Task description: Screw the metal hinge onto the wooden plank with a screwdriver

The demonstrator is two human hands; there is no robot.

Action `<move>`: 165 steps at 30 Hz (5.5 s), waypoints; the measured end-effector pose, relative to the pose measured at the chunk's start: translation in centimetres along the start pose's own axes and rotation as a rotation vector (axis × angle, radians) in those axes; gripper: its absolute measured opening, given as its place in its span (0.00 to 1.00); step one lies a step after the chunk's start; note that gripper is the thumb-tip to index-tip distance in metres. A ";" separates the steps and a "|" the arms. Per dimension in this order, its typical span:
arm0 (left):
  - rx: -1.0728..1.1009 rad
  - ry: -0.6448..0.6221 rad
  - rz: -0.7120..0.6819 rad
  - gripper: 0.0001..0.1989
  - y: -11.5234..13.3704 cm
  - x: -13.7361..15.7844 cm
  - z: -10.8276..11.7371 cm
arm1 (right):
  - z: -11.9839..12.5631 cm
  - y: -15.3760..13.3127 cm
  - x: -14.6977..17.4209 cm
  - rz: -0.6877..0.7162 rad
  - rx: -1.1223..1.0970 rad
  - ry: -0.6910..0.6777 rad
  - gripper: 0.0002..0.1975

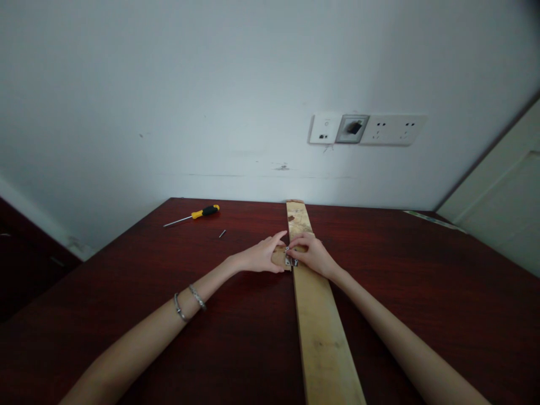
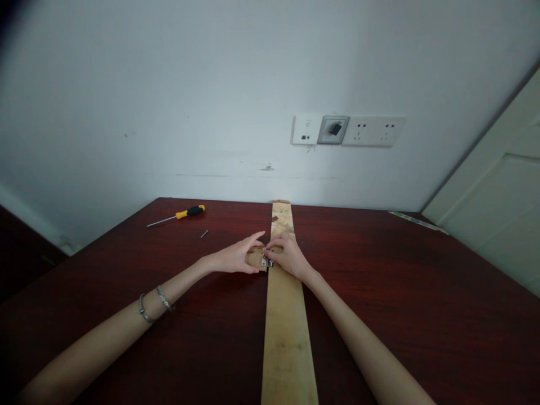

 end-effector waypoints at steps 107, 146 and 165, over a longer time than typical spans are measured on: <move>-0.293 0.558 0.413 0.08 -9.1 5.9 17.7 | -0.1 0.1 1.4 0.085 0.354 -0.226 0.27; -0.478 0.377 0.599 0.06 -8.1 3.9 13.9 | -0.1 0.2 1.4 0.100 0.354 -0.206 0.27; 0.306 0.361 -0.035 0.12 -0.5 1.2 6.7 | 0.1 -0.2 1.5 0.098 0.344 -0.207 0.28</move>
Point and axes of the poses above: each hand's wrist, its own x-axis away from the middle knuckle, its own z-axis out of the back of the hand, y = z × x, the point moved 2 cm from there along -x, towards the middle knuckle, and after that the axes turned 14 degrees about x, right-handed, at the moved point
